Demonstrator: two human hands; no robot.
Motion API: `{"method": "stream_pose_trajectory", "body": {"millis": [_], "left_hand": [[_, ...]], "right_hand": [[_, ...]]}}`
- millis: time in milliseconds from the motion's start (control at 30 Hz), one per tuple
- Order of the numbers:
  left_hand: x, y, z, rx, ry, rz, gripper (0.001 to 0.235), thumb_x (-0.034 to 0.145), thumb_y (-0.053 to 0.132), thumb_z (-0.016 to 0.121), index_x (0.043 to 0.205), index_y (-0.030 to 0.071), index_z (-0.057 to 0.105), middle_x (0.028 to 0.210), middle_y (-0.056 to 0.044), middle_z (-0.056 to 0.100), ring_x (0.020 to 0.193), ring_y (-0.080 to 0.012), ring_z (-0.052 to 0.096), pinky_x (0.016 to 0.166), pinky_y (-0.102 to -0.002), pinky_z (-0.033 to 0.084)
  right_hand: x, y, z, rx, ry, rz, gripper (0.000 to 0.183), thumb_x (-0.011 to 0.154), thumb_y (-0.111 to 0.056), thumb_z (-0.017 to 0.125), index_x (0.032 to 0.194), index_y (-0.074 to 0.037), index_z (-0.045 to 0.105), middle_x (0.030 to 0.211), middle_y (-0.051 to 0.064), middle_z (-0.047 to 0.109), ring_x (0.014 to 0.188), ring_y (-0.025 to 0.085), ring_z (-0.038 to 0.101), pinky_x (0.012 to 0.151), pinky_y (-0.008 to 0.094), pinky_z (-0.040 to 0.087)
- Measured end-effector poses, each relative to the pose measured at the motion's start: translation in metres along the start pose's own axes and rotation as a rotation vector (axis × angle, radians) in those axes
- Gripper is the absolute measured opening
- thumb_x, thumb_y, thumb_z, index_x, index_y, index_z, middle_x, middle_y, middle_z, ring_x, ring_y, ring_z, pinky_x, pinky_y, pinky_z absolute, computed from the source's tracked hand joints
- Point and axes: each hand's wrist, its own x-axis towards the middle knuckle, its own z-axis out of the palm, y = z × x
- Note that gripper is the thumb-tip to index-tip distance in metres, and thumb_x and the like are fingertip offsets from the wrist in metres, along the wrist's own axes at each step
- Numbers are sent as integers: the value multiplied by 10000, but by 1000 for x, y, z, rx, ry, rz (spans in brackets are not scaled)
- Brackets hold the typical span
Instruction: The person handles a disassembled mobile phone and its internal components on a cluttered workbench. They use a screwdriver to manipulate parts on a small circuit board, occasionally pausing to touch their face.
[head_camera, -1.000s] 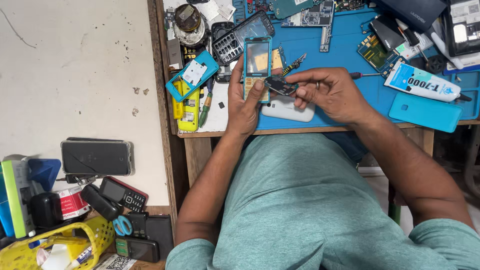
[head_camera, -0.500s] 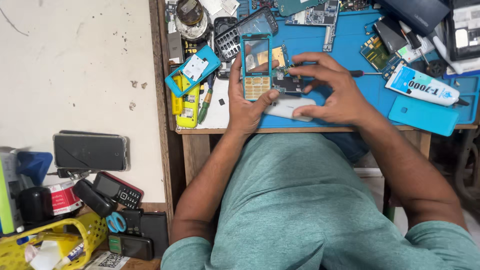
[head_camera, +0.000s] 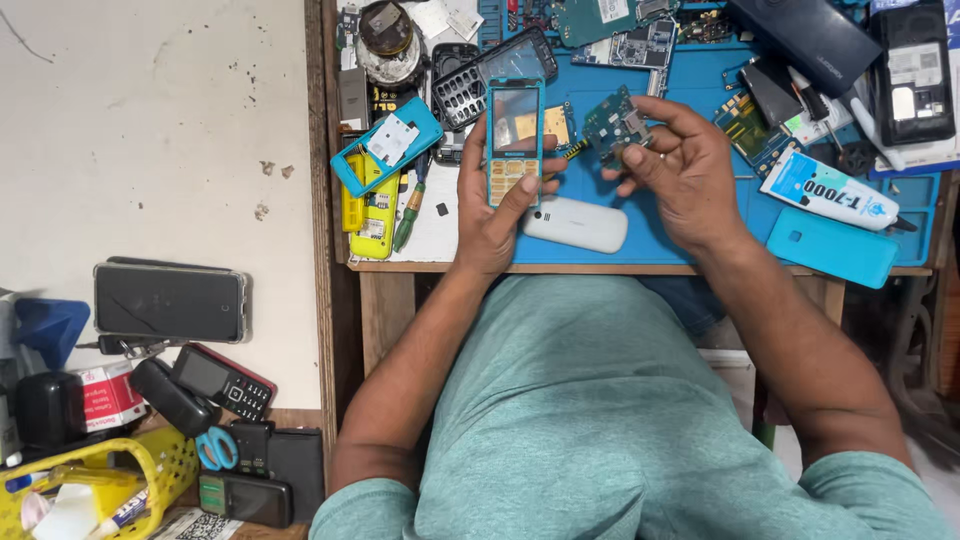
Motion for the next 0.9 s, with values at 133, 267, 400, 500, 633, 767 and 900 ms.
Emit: {"method": "stream_pose_trajectory", "body": {"millis": [133, 267, 400, 500, 633, 767, 900], "left_hand": [[1, 1, 3, 29, 55, -30, 782, 1021, 88, 625, 1637, 89, 142, 1362, -246, 615, 1179, -307, 700, 950, -398, 627], [0, 1, 4, 40, 57, -29, 773, 1027, 64, 600, 1642, 96, 132, 1365, -244, 616, 1179, -304, 699, 947, -389, 627], [-1, -2, 3, 60, 59, 0, 758, 1024, 25, 576, 1637, 96, 135, 1362, -243, 617, 1162, -301, 706, 938, -381, 635], [-2, -4, 0, 94, 86, 63, 731, 1022, 3, 557, 1626, 92, 156, 1342, -231, 637, 1141, -288, 717, 904, -363, 645], [-3, -2, -5, 108, 146, 178, 716, 1031, -12, 561, 1631, 92, 185, 1294, -212, 660, 1077, -256, 719, 833, -343, 640], [-1, 10, -16, 316, 160, 291, 702, 1064, -23, 581, 1647, 92, 207, 1264, -197, 696, 1008, -224, 730, 848, -311, 610], [3, 30, -24, 607, 82, 314, 692, 1041, 24, 650, 1619, 68, 272, 1183, -151, 704, 1031, -195, 744, 835, -328, 642]], "right_hand": [[0, -5, 3, 39, -35, 9, 515, 1073, -74, 639, 1542, 24, 450, 1258, 170, 708, 1052, 220, 745, 787, 269, 629], [2, -8, 6, -13, -52, -21, 534, 1054, -27, 628, 1544, 21, 420, 1267, 174, 695, 1091, 237, 741, 797, 274, 639], [2, -7, 5, -13, -57, -29, 554, 1044, 0, 630, 1549, 23, 404, 1277, 184, 692, 1117, 246, 737, 804, 273, 637], [2, -6, 5, -23, -36, -15, 555, 1043, 6, 628, 1548, 21, 399, 1269, 190, 695, 1115, 249, 740, 786, 269, 634], [3, -4, 4, -3, -23, -15, 564, 1043, 3, 627, 1552, 18, 386, 1256, 193, 692, 1109, 251, 742, 773, 266, 633], [2, -5, 1, -19, -15, -12, 572, 1044, -4, 633, 1558, 20, 382, 1272, 197, 687, 1115, 260, 745, 776, 272, 639], [3, -7, -4, -16, 2, -16, 577, 1046, -12, 647, 1558, 20, 385, 1287, 196, 693, 1127, 261, 743, 790, 270, 640]]}}
